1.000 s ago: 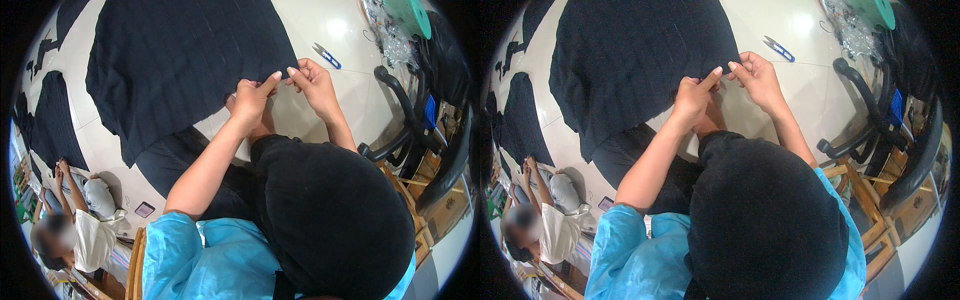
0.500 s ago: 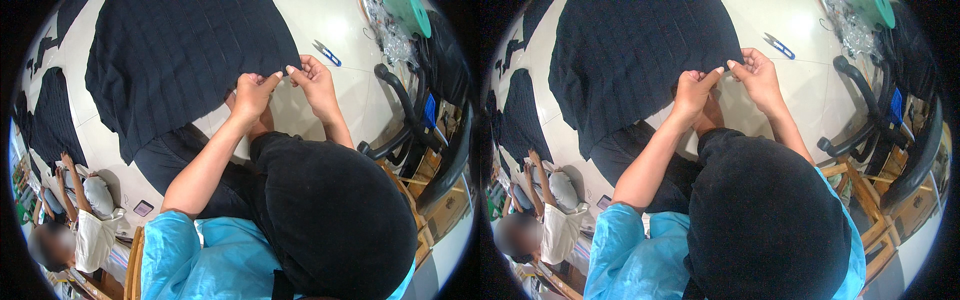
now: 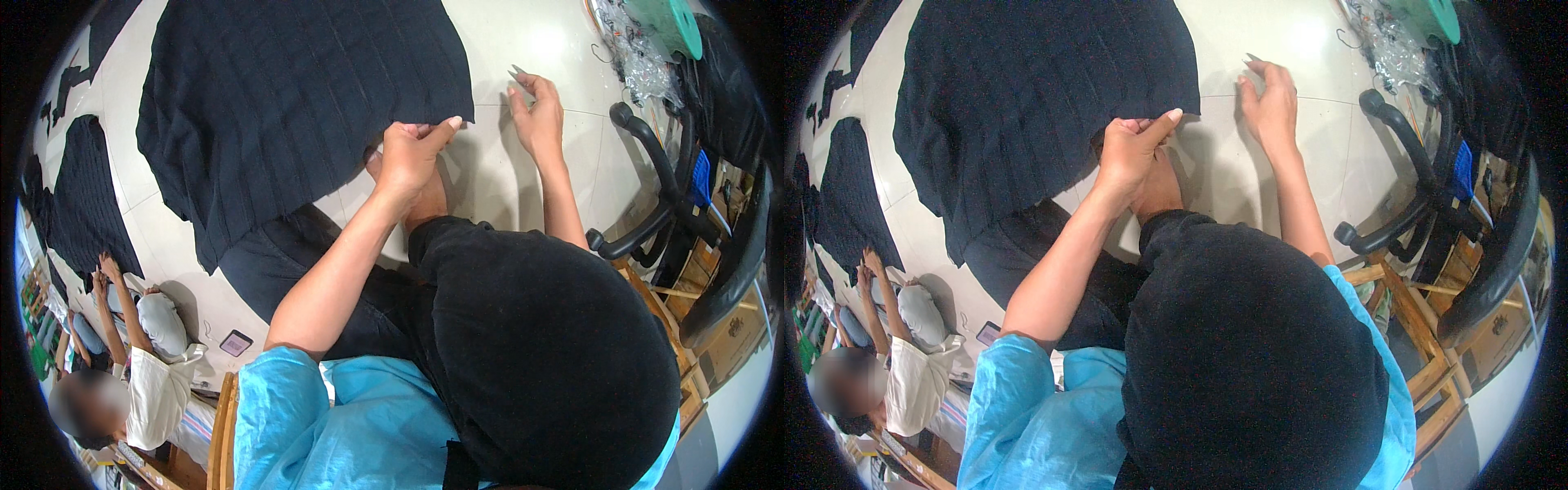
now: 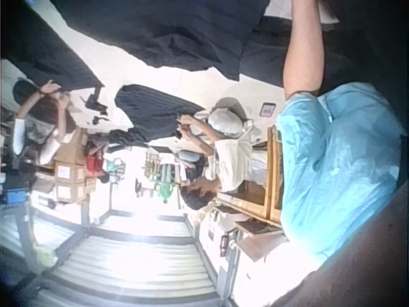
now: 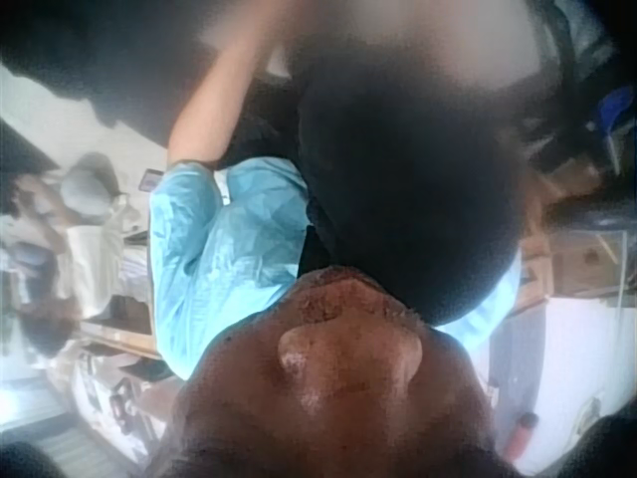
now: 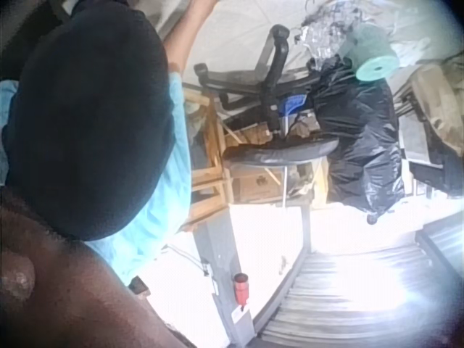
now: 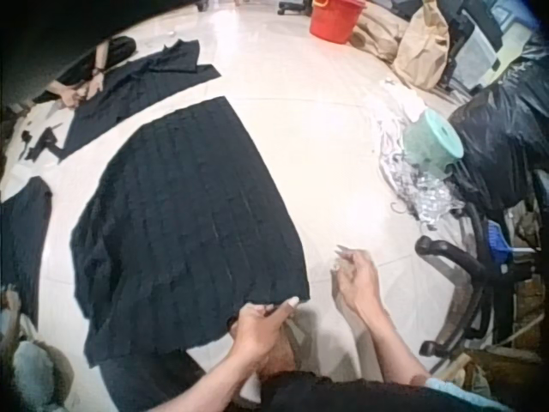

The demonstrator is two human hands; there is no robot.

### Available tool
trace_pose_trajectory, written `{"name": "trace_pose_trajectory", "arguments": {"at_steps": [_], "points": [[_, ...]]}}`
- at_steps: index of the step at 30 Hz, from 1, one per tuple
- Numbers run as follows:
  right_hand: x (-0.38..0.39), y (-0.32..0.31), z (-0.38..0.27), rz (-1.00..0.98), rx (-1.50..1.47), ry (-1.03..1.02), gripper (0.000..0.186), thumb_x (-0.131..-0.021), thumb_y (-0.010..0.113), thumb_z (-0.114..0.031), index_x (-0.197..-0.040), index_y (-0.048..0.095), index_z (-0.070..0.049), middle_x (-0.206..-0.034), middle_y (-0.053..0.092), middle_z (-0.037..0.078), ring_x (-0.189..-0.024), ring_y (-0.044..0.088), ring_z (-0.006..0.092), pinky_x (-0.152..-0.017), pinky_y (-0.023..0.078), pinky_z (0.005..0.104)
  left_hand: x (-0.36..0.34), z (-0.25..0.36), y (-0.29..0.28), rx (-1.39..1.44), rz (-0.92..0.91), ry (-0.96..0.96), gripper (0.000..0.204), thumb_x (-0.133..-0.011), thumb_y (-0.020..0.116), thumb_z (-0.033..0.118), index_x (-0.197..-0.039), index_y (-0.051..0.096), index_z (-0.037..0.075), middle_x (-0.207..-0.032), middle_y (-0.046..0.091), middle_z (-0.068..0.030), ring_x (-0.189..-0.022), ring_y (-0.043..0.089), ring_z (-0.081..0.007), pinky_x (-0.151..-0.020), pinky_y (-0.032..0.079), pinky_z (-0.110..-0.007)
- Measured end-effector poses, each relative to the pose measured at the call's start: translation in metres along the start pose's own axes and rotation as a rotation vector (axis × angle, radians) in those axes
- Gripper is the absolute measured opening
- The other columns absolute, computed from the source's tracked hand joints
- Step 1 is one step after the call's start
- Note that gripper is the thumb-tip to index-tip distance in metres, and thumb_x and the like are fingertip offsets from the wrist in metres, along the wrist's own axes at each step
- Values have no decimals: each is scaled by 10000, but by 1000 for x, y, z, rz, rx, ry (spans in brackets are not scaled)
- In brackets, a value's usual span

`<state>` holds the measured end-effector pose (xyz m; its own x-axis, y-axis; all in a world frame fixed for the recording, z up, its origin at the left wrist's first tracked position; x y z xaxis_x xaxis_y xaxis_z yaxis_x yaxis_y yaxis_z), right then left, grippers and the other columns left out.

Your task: The person sits on the floor and uses scissors to cut a large piece of black fabric. They repeatedly fold the fabric, trim edges, and remove small pieces, working methodically on the material.

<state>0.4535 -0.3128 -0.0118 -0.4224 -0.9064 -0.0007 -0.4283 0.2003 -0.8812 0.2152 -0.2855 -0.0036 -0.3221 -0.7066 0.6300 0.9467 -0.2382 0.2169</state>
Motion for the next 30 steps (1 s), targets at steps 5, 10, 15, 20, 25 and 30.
{"name": "trace_pose_trajectory", "arguments": {"at_steps": [5,10,15,20,25,30], "points": [[-5,0,34,84,288,-81,370,-952,759,-130,-1298,691,-18,-1219,684,188,-1047,692,335,-897,558,442,-3,-3,-4,-81,-16,-79,334,-996,802,297,-849,779,-2,-819,736,-17,-749,597,-71,-710,480,-270],[-6,3,46,-73,96,33,293,-966,712,-98,-1241,677,-3,-1057,693,201,-982,689,373,-884,550,462,-9,-12,0,77,-99,-90,306,-1049,719,300,-936,771,19,-1028,804,-56,-943,650,-101,-881,495,-285],[7,8,39,-110,-20,21,171,-1016,631,-89,-1119,589,40,-999,704,214,-946,699,396,-862,550,472,-12,-17,3,133,-163,-127,263,-1080,654,278,-1021,748,40,-1153,812,-95,-1002,681,-123,-941,500,-319],[44,5,-3,-133,-747,339,181,-1071,544,-108,-1199,488,6,-845,629,57,-691,592,151,-638,499,326,-14,-24,2,231,-124,-178,253,-1063,680,278,-1013,754,41,-1134,807,-81,-1009,678,-123,-918,498,-317],[71,4,-42,-372,-1356,886,214,-1076,626,-233,-1163,602,-39,-717,449,-61,-594,394,52,-510,331,239,-13,-29,2,255,-109,-202,238,-1048,706,280,-1009,770,55,-1030,786,-47,-976,669,-113,-880,488,-311],[71,27,-63,-410,-1637,946,278,-1033,745,-354,-1040,658,-91,-663,370,-92,-565,327,57,-506,290,255,-11,-33,-2,135,-115,-291,247,-1049,715,295,-985,780,65,-866,731,1,-834,638,-75,-724,468,-246]]}}
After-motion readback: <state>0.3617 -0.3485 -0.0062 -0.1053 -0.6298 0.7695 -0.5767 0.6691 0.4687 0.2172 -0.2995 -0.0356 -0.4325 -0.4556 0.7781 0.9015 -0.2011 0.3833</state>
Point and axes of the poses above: each hand's wrist, its own x-axis away from the middle knuckle, its own y-axis out of the palm, z = x × y, the point moved 3 cm from there along -x, towards the middle knuckle
